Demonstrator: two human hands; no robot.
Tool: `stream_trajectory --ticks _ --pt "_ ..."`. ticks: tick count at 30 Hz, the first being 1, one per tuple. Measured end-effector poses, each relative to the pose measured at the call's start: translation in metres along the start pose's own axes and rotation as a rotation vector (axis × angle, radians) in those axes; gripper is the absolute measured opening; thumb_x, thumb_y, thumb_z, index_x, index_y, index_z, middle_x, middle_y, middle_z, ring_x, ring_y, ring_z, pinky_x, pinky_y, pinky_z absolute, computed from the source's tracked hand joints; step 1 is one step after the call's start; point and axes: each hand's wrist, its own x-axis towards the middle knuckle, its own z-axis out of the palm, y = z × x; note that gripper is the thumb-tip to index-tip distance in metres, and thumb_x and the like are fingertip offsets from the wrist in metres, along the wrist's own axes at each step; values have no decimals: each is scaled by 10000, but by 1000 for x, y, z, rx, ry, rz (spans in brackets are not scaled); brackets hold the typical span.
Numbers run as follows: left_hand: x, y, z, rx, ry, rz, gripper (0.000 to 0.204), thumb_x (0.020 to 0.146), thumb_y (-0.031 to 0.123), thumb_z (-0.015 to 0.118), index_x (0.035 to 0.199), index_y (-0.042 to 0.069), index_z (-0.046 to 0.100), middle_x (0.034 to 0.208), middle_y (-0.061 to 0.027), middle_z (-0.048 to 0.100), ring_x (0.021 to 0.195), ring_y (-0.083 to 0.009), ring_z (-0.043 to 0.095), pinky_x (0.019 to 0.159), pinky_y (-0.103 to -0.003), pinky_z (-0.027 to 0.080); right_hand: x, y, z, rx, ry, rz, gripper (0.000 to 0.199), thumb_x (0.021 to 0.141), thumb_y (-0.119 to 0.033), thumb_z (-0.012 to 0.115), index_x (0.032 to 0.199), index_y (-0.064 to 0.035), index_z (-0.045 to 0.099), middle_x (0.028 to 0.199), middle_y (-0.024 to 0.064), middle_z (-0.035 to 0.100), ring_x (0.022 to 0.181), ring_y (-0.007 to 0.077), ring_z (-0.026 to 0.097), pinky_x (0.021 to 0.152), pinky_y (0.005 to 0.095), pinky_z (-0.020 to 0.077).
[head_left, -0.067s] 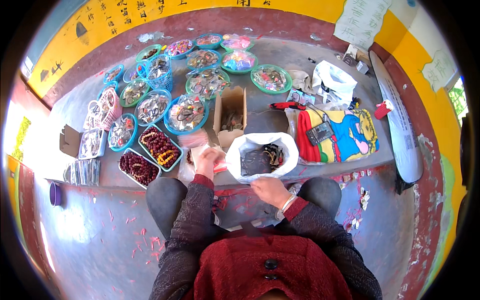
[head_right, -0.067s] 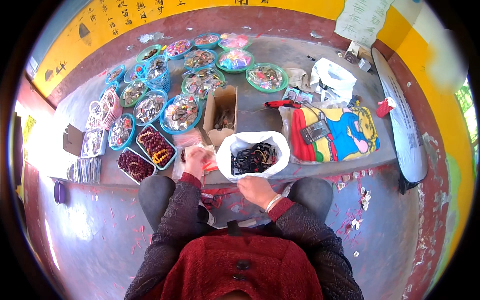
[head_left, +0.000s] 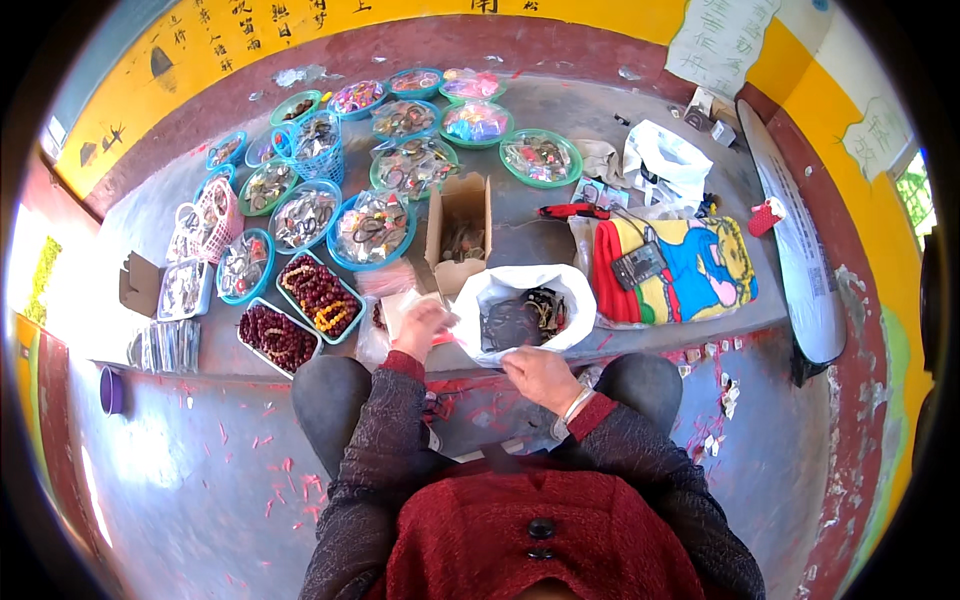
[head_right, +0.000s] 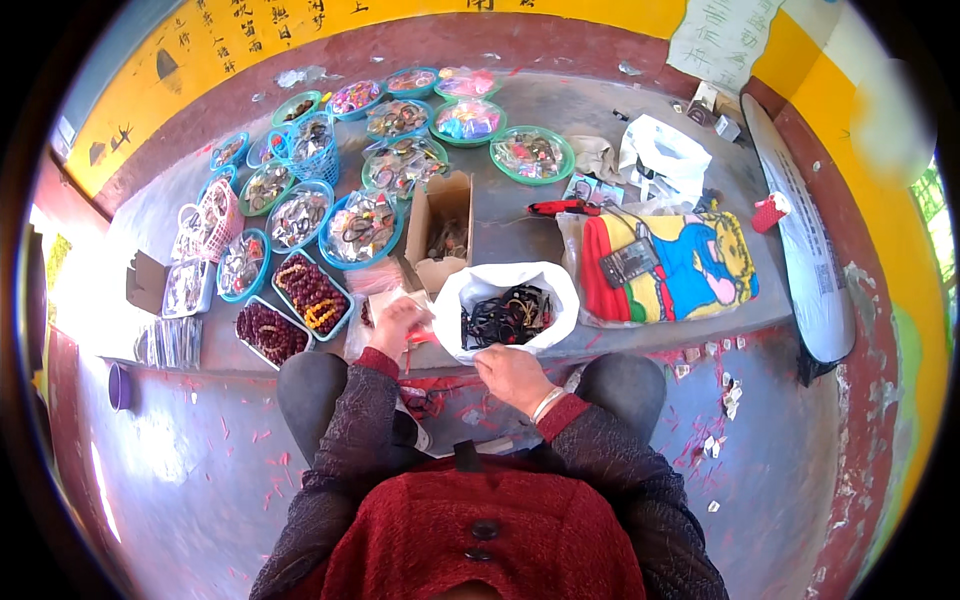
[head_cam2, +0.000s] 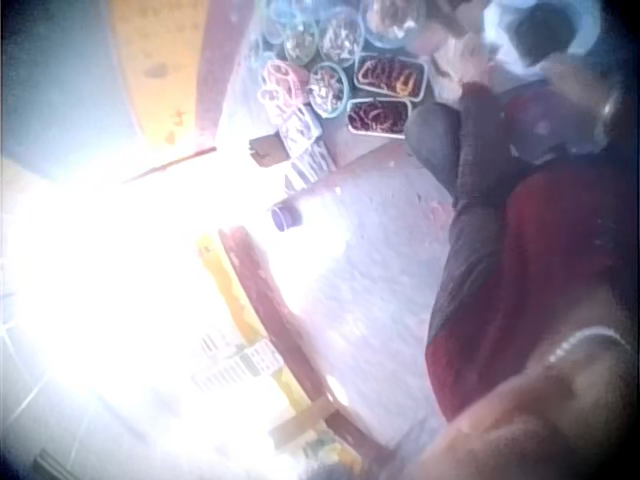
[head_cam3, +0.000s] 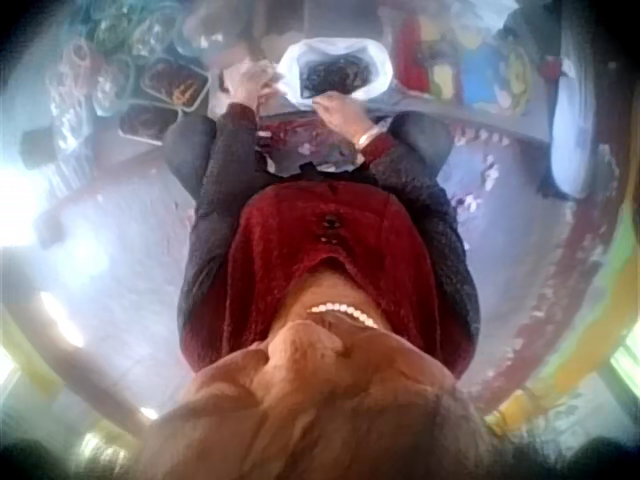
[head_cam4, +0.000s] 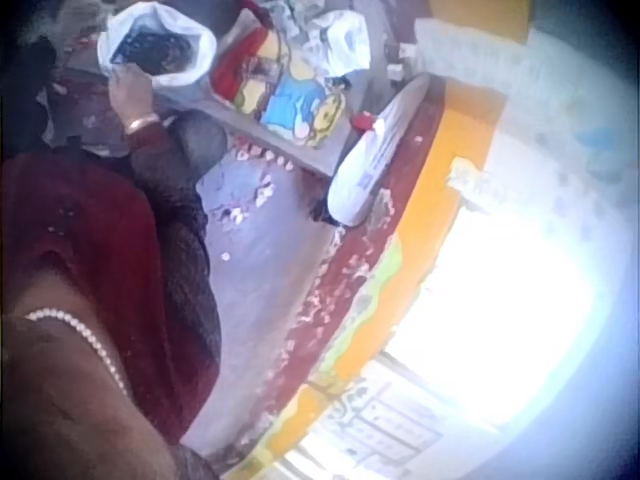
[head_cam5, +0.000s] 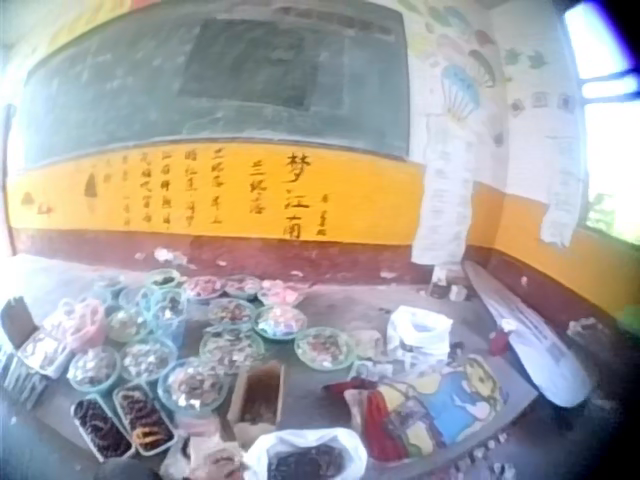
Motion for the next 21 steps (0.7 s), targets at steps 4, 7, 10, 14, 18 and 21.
stream_trajectory --ticks 4,7,10,14,18,21 --pt "-48 43 35 1220 -582 63 178 777 148 506 864 16 587 752 -142 631 738 -197 631 621 -337 486 4 -25 -24 276 38 16 376 764 -93 532 1138 -57 525 1069 151 570 902 295 588 745 363 483" --pt "-82 48 58 1301 -773 -9 246 766 208 504 891 13 587 781 -192 619 746 -305 616 659 -407 481 -4 -12 -5 319 -167 -111 407 744 -106 546 1146 -50 509 1104 163 560 929 312 582 754 377 477" --pt "-99 36 57 1233 -790 224 244 774 213 488 885 21 590 781 -190 617 751 -351 601 676 -441 467 -10 -11 9 236 -384 -49 500 730 -96 582 1214 -65 460 1017 155 603 869 303 602 744 363 471" --pt "-103 47 59 1406 -793 155 262 782 227 495 920 18 574 796 -199 609 757 -357 593 688 -439 465 -14 -2 13 234 -437 -32 360 750 -117 594 1102 -46 563 869 149 633 775 272 617 709 326 472" --pt "-104 69 60 1269 -577 178 268 803 248 527 943 24 571 804 -170 618 748 -325 600 669 -413 468 -13 -6 1 414 -482 244 215 794 -149 588 945 -6 639 754 115 648 689 194 625 650 287 483" --pt "-88 48 48 800 -202 284 274 804 217 591 988 15 576 832 -115 625 767 -230 607 669 -353 484 -10 -4 -3 715 -249 386 203 821 -164 582 910 7 644 715 68 651 654 128 610 603 243 477"
